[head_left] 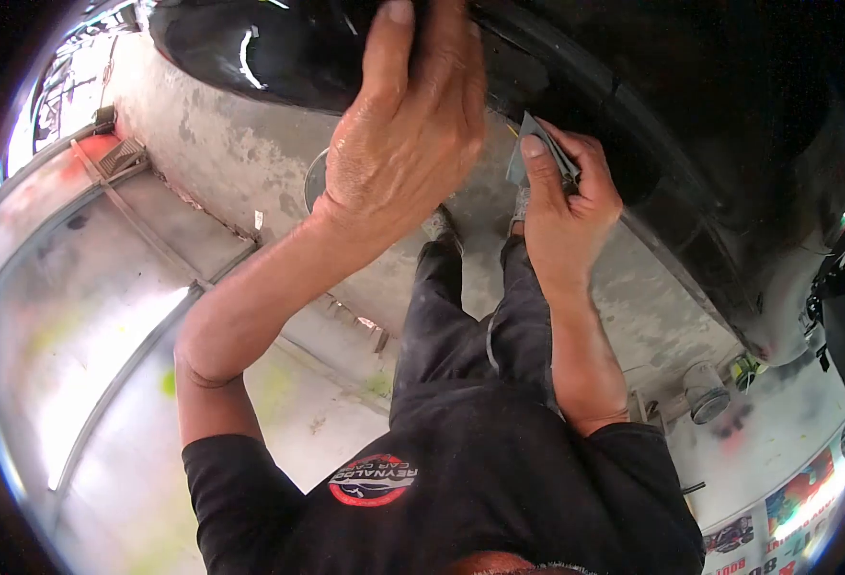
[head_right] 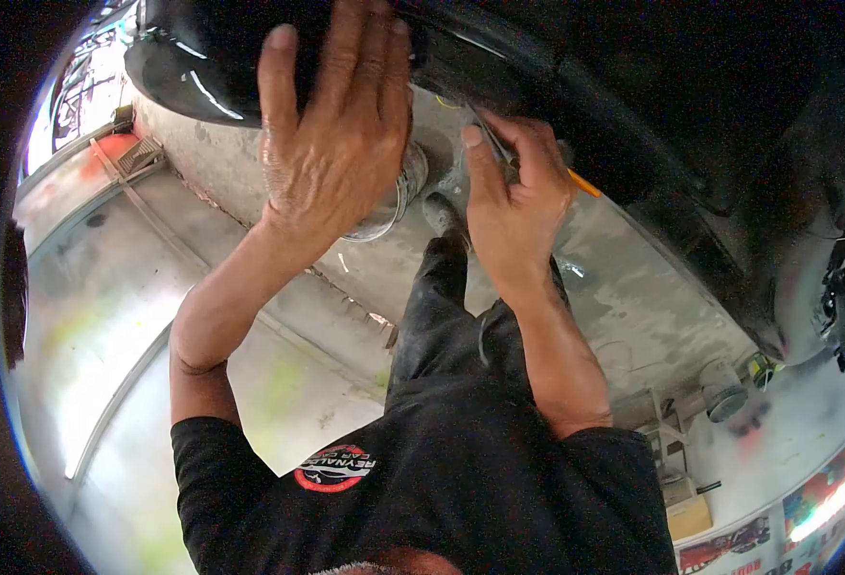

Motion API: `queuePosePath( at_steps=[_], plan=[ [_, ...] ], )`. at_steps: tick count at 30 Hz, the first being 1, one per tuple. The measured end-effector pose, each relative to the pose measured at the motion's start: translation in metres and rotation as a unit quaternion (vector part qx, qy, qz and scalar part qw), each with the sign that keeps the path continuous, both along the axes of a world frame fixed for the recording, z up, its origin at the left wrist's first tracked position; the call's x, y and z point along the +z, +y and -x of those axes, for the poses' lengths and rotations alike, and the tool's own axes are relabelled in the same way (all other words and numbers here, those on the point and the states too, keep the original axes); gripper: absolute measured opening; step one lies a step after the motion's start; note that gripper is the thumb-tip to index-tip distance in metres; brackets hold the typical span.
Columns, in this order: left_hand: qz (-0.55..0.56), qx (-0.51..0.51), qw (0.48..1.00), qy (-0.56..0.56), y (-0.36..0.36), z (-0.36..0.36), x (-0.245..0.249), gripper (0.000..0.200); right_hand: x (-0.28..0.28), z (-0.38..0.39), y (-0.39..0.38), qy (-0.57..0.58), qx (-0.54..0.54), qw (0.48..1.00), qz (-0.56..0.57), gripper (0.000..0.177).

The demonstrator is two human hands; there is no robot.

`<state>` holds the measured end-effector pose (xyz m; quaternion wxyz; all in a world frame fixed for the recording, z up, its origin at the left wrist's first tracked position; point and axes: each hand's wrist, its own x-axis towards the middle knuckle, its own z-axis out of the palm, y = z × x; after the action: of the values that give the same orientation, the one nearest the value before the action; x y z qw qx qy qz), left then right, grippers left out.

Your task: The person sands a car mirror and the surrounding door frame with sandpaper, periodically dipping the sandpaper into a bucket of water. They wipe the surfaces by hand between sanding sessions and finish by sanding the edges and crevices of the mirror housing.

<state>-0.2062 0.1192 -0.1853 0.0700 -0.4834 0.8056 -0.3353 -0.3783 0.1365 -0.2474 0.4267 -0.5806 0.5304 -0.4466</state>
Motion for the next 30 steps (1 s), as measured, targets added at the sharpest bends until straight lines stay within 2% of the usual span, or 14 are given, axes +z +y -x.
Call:
queuePosePath(
  at_steps=[2, 5, 8, 11, 14, 15, 17, 18, 20, 21, 23, 24, 27, 30],
  plan=[
    [-0.126, 0.114, 0.984, -0.060, 0.006, 0.024, 0.033, 0.049, -0.005, 0.000, 0.005, -0.004, -0.009, 1.000, 0.024, 0.017],
    [-0.200, 0.126, 0.971, -0.040, 0.009, 0.026, 0.015, 0.056, -0.013, -0.009, 0.003, 0.008, -0.033, 0.995, 0.090, 0.017],
    [-0.129, 0.085, 0.970, -0.187, 0.016, 0.015, 0.005, 0.059, -0.012, -0.025, -0.003, 0.027, -0.064, 0.988, 0.139, 0.017],
    [-0.067, 0.003, 0.978, -0.198, 0.033, -0.019, -0.030, 0.061, -0.021, -0.048, -0.008, 0.020, -0.087, 0.971, 0.223, 0.017],
    [0.132, -0.211, 0.936, -0.248, 0.008, -0.080, -0.065, 0.049, -0.028, -0.070, -0.009, 0.033, -0.113, 0.962, 0.249, 0.018],
    [0.073, -0.162, 0.955, -0.238, 0.013, -0.069, -0.055, 0.047, -0.027, -0.076, -0.005, 0.041, -0.125, 0.965, 0.227, 0.018],
    [-0.046, -0.059, 0.974, -0.213, 0.039, -0.039, -0.029, 0.045, -0.038, -0.084, -0.005, 0.042, -0.147, 0.954, 0.258, 0.017],
    [-0.102, -0.024, 0.982, -0.156, 0.049, -0.037, -0.026, 0.048, -0.042, -0.087, -0.005, 0.042, -0.157, 0.948, 0.272, 0.018],
    [-0.210, 0.045, 0.976, -0.039, 0.066, -0.035, -0.023, 0.056, -0.042, -0.090, -0.001, 0.015, -0.158, 0.960, 0.232, 0.022],
    [-0.228, 0.051, 0.972, 0.002, 0.076, -0.041, -0.022, 0.056, -0.038, -0.091, 0.003, 0.002, -0.159, 0.964, 0.215, 0.024],
    [-0.265, 0.064, 0.958, 0.085, 0.096, -0.064, -0.032, 0.056, -0.049, -0.092, -0.003, 0.043, -0.167, 0.951, 0.256, 0.030],
    [-0.279, 0.079, 0.952, 0.097, 0.106, -0.074, -0.037, 0.056, -0.051, -0.093, -0.006, 0.064, -0.171, 0.944, 0.276, 0.034],
    [-0.321, 0.124, 0.929, 0.133, 0.136, -0.097, -0.057, 0.055, -0.033, -0.096, -0.015, 0.031, -0.159, 0.945, 0.284, 0.029],
    [-0.366, 0.156, 0.902, 0.169, 0.167, -0.111, -0.074, 0.054, -0.027, -0.096, -0.018, 0.062, -0.133, 0.954, 0.263, 0.030]
  ],
)
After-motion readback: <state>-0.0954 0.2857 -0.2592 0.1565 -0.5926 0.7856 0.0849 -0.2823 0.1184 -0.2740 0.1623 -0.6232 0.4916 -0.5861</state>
